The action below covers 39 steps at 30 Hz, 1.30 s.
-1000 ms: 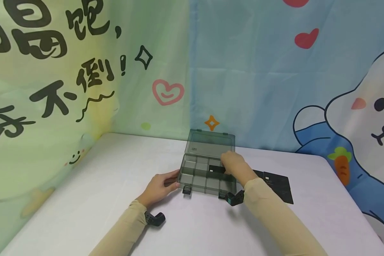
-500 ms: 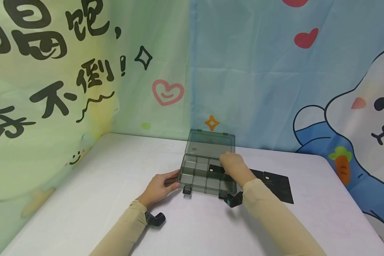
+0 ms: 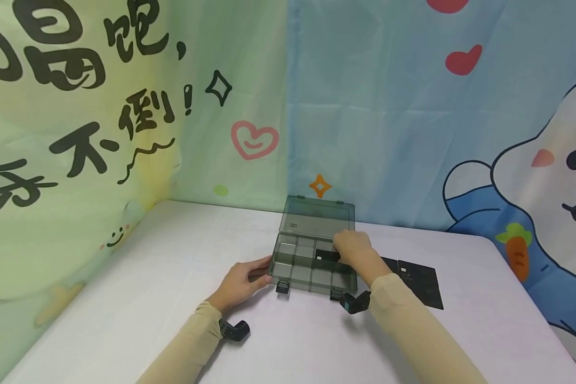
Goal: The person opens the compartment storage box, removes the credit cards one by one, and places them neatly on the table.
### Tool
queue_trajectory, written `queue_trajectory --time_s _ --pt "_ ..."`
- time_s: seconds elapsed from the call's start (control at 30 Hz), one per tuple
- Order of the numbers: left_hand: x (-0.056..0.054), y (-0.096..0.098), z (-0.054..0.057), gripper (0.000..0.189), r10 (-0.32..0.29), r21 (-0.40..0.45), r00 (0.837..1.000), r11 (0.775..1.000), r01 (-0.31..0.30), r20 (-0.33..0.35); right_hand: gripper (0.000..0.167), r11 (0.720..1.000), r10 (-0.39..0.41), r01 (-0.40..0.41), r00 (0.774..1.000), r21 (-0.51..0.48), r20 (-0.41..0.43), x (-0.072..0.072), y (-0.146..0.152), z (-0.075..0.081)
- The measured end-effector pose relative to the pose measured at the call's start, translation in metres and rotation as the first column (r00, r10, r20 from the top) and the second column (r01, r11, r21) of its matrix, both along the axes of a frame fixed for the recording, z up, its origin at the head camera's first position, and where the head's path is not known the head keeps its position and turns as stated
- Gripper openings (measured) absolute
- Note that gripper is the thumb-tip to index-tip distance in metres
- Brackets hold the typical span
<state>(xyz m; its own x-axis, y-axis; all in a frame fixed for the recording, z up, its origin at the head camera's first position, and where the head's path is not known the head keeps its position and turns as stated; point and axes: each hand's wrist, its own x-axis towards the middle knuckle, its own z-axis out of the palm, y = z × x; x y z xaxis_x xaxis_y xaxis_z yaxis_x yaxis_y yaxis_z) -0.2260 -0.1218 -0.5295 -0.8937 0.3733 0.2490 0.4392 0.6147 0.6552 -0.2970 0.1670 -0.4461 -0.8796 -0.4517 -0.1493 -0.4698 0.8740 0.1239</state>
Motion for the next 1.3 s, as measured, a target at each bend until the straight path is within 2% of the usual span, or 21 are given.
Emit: queue_trajectory --time_s 0.17,0.5,0.93,1.1,1.3 --pt "0.001 0.0 0.003 0.058 0.002 0.011 1.0 1.0 -0.002 0.003 0.022 1.0 0.008 -0.008 1.0 -0.013 -0.008 -0.001 0.001 -0.001" --pt "0.002 0.001 0.003 0.058 0.0 0.002 1.0 1.0 0.0 0.005 0.022 0.998 -0.02 0.02 1.0 0.058 -0.003 -0.003 -0.004 -0.002" --pt "0.001 0.0 0.001 0.06 0.004 0.005 1.0 1.0 -0.004 0.025 0.021 0.998 0.015 -0.014 1.0 0.069 -0.005 -0.003 0.001 -0.006" --pt "0.001 0.0 0.001 0.06 -0.007 0.007 1.0 1.0 0.006 0.025 0.024 0.998 0.053 -0.05 0.996 -0.035 0.077 -0.003 0.01 -0.006" --pt "0.003 0.001 0.003 0.059 -0.012 0.02 1.0 1.0 0.011 0.023 0.028 0.992 0.054 -0.028 0.976 -0.125 0.211 -0.005 0.014 0.001"
